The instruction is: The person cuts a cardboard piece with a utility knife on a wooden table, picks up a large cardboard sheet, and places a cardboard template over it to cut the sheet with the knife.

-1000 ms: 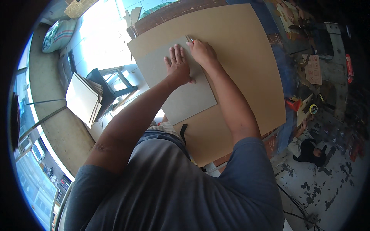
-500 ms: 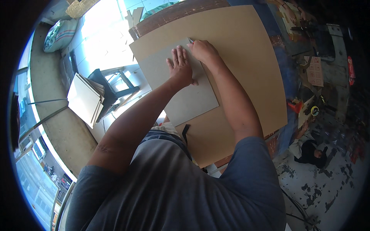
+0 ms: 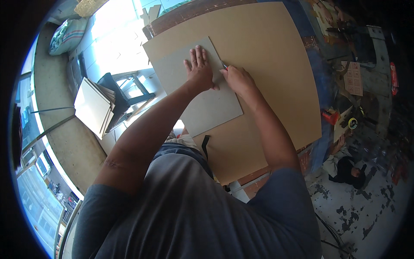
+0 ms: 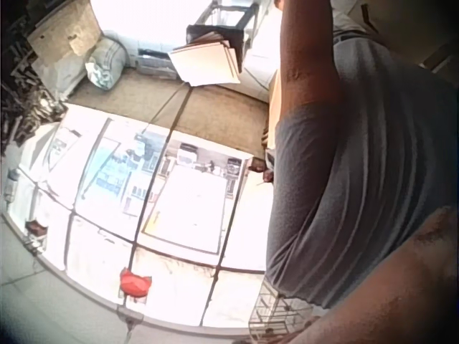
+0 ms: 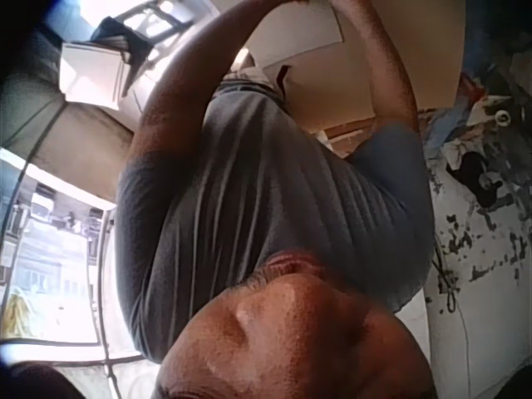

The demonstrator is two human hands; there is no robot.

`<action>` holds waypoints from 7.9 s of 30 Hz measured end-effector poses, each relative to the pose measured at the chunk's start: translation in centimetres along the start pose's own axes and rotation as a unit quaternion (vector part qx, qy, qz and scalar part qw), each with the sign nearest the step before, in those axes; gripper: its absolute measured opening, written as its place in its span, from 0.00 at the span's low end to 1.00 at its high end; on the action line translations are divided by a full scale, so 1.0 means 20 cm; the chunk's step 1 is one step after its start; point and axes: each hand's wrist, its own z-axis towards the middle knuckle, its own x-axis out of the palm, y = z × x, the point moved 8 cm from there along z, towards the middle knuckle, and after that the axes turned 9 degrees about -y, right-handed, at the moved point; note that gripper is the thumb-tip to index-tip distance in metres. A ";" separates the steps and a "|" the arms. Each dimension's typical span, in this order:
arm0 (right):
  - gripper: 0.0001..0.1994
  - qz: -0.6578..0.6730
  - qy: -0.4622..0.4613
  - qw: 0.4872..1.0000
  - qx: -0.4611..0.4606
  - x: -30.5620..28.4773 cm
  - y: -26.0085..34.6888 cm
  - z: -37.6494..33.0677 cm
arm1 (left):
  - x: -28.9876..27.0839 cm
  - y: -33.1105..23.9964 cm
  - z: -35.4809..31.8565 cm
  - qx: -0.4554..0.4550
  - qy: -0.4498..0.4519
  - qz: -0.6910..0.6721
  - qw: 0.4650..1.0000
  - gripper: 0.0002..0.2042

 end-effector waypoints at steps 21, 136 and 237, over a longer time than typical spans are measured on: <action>0.26 -0.022 0.058 0.993 0.099 0.25 -0.49 -1.03 | 0.02 0.00 0.02 0.015 -0.013 0.002 1.000 0.79; 0.16 0.524 -0.398 0.658 0.366 0.59 0.05 -0.67 | -0.07 1.01 -0.36 -0.044 0.072 -0.514 0.854 0.13; 0.24 0.384 -0.443 0.790 0.182 0.69 0.62 -0.89 | -0.39 1.34 0.06 -0.030 -0.202 -0.563 0.801 0.19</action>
